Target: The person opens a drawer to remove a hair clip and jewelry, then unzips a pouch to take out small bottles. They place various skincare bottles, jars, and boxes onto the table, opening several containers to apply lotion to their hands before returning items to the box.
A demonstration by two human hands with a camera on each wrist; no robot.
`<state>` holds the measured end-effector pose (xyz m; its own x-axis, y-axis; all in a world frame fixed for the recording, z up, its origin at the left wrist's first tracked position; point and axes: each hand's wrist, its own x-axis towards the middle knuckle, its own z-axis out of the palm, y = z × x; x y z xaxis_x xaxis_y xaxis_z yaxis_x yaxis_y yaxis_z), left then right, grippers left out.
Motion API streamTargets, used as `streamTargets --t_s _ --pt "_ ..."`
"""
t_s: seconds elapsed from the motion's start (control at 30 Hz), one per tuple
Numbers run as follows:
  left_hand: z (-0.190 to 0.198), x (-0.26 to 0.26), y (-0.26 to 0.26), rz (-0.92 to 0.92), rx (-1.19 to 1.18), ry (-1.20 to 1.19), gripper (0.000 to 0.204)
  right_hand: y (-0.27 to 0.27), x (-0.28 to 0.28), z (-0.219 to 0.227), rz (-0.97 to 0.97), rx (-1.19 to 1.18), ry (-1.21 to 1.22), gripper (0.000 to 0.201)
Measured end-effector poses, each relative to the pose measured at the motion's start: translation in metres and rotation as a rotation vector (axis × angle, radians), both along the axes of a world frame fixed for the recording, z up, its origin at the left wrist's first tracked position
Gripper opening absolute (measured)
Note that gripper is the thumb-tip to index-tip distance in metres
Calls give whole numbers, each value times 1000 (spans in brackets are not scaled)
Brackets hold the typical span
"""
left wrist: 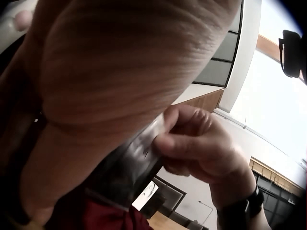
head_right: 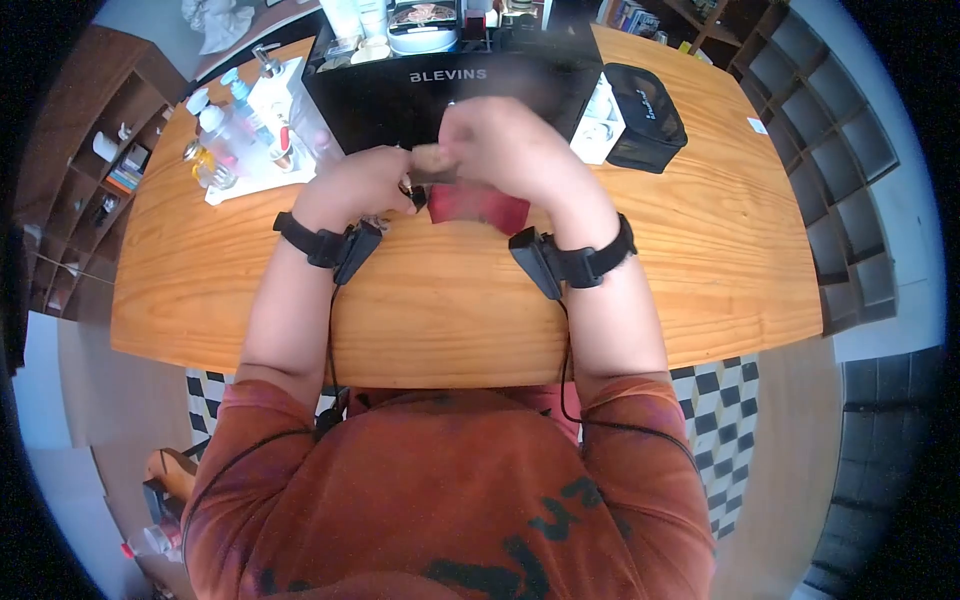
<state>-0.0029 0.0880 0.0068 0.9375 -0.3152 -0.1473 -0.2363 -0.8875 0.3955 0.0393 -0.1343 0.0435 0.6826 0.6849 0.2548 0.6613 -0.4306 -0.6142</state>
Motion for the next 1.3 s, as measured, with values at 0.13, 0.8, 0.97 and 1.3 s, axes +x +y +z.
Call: streamTargets --t_s 0.13,0.8,0.97,1.3 --pt "-15 2 9 -74 -67 -64 38 -28 -1 25 -57 411 47 10" --pt "44 -22 -4 -61 -176 -298 30 -72 62 7 -540 254 -862 24" --pt "47 -22 -2 -32 -264 -428 32 -75 62 11 -533 284 -891 29" --pt "52 -25 1 -18 -257 -537 33 -57 50 7 -585 17 -990 38"
